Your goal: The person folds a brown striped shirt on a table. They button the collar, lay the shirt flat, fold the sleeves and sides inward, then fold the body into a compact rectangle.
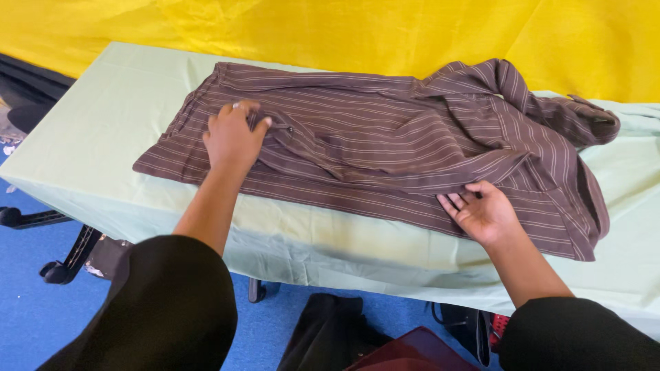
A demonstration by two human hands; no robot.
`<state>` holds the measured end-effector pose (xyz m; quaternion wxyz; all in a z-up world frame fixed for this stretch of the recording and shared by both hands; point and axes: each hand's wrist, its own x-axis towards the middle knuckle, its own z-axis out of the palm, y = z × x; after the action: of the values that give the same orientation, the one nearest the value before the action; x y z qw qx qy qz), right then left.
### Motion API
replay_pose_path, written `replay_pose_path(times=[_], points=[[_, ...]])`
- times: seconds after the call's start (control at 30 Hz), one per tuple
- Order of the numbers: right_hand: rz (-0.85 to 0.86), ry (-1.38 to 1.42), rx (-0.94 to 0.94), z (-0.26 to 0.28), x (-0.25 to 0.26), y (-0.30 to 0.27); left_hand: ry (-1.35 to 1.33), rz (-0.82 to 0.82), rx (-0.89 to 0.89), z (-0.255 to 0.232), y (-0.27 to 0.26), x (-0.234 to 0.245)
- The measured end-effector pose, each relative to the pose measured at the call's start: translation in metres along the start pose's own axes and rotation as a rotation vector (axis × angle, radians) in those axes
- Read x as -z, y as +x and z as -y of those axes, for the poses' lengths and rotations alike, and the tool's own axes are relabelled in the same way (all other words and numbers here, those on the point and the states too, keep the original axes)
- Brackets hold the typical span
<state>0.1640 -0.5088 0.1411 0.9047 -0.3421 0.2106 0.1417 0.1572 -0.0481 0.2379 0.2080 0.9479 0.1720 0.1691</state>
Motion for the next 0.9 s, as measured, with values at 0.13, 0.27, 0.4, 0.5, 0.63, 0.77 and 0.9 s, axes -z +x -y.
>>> replay_pose_path(times=[0.13,0.27,0.4,0.5,0.63,0.77,0.9], points=[[-0.077,-0.042,0.062,0.004,-0.011,-0.012,-0.109,0.104,0.228,0.06,-0.013,-0.041],[-0.096,-0.098,0.082,0.012,-0.01,-0.004,-0.279,0.029,0.243,0.095,-0.001,-0.071],[-0.145,-0.195,0.111,0.014,0.004,0.017,-0.253,0.002,0.357,0.106,0.03,-0.091],[-0.189,-0.164,0.127,0.01,0.016,0.025,-0.468,0.042,0.42,0.108,0.043,-0.096],[-0.191,-0.114,0.127,0.008,0.027,0.032,-0.955,0.068,0.403,0.102,0.051,-0.081],[-0.177,-0.104,0.171,0.009,0.05,0.044,-1.274,-0.005,0.388,0.102,0.066,-0.043],[-0.102,-0.12,0.236,0.007,0.081,0.058,-1.53,-0.136,0.448,0.144,0.072,-0.019]])
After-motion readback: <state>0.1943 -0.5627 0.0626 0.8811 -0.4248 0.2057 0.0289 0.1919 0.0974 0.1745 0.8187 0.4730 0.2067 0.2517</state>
